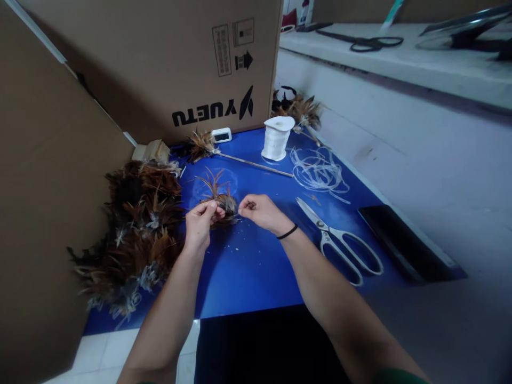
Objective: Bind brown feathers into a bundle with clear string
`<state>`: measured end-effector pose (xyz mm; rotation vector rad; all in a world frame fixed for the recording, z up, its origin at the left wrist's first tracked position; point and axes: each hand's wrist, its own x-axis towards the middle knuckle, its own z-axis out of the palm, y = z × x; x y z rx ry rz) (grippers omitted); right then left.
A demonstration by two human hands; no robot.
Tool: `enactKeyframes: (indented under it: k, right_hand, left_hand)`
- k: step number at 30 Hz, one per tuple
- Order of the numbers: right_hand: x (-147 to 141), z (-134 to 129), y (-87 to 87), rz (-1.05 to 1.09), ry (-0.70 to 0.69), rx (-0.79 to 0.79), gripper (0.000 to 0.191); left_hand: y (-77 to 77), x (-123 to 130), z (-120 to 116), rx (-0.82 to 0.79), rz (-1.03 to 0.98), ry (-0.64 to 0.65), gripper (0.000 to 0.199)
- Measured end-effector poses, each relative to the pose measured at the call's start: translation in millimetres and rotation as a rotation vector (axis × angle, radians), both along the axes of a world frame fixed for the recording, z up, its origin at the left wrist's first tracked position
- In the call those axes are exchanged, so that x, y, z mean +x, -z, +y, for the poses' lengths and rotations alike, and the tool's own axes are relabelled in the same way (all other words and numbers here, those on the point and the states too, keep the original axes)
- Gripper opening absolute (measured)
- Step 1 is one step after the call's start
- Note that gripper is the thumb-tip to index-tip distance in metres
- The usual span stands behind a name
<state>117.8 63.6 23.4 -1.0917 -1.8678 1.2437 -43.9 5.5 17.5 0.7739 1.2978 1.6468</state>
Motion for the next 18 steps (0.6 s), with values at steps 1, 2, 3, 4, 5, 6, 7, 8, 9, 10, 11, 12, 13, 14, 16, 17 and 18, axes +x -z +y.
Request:
enactKeyframes:
  k: [1, 2, 3, 4, 5, 6, 7, 8, 9, 10, 11, 12, 13, 14, 16, 17, 18]
  right_hand:
    - [0, 0, -2.3, 0.084, 0.021, -0.070, 0.002]
    - [0, 0, -5.0, 0.164, 0.035, -0.141, 0.002]
    - [0, -1, -7.9, 0.235, 0.037, -0.209, 0.002]
    - [-1, -2, -10.7, 0.292, 0.027, -0.272, 0.003]
    - [-1, -4, -13.2, 0.339, 0.012, -0.324, 0.004]
    - [-2, -5, -15.4, 0.376, -0.003, -0.361, 0.006]
    - [-2, -6, -17.0, 0.404, -0.017, -0.382, 0.007]
    - [-3, -7, -18.1, 0.425, -0.028, -0.392, 0.008]
    - [-3, -8, -18.6, 0.439, -0.036, -0.393, 0.008]
    - [-4, -9, -18.7, 0.448, -0.043, -0.387, 0.008]
    - [-4, -9, -18.4, 0.452, -0.048, -0.374, 0.009]
    - [-5, -10, -17.7, 0.454, -0.048, -0.358, 0.009]
    - [-5, -10, -16.8, 0.453, -0.042, -0.342, 0.010]
    - [-6, -10, -15.7, 0.452, -0.036, -0.327, 0.011]
    - [-6, -10, -13.5, 0.454, -0.024, -0.304, 0.013]
    - [-7, -10, -12.6, 0.457, -0.024, -0.296, 0.014]
    - [-7, -10, -12.0, 0.463, -0.028, -0.290, 0.015]
  left_hand:
    - [-0.4, 0, 0, -0.008, -0.005, 0.006, 0.028]
    - [-0.8, 1, -1, -0.015, -0.009, 0.013, 0.028]
    - [-1.0, 1, -1, -0.020, -0.012, 0.023, 0.028]
    - [-1.3, 2, -1, -0.023, -0.015, 0.035, 0.028]
    - [-1.4, 2, -2, -0.027, -0.018, 0.050, 0.028]
    - [-1.6, 3, -2, -0.032, -0.023, 0.067, 0.028]
    - [-1.8, 3, -2, -0.040, -0.028, 0.085, 0.027]
    - [-2.1, 4, -3, -0.049, -0.032, 0.107, 0.027]
    - [-2.4, 4, -3, -0.059, -0.036, 0.130, 0.027]
    - [-2.7, 4, -3, -0.067, -0.040, 0.154, 0.026]
    - [-3.0, 5, -4, -0.073, -0.043, 0.178, 0.026]
    - [-3.3, 5, -4, -0.080, -0.048, 0.200, 0.026]
    - [-3.5, 6, -5, -0.087, -0.054, 0.221, 0.025]
    - [-3.6, 6, -5, -0.094, -0.060, 0.241, 0.025]
    - [-3.9, 7, -6, -0.109, -0.069, 0.279, 0.025]
    - [-4.0, 7, -6, -0.116, -0.073, 0.293, 0.025]
    - [-4.2, 7, -7, -0.123, -0.077, 0.304, 0.026]
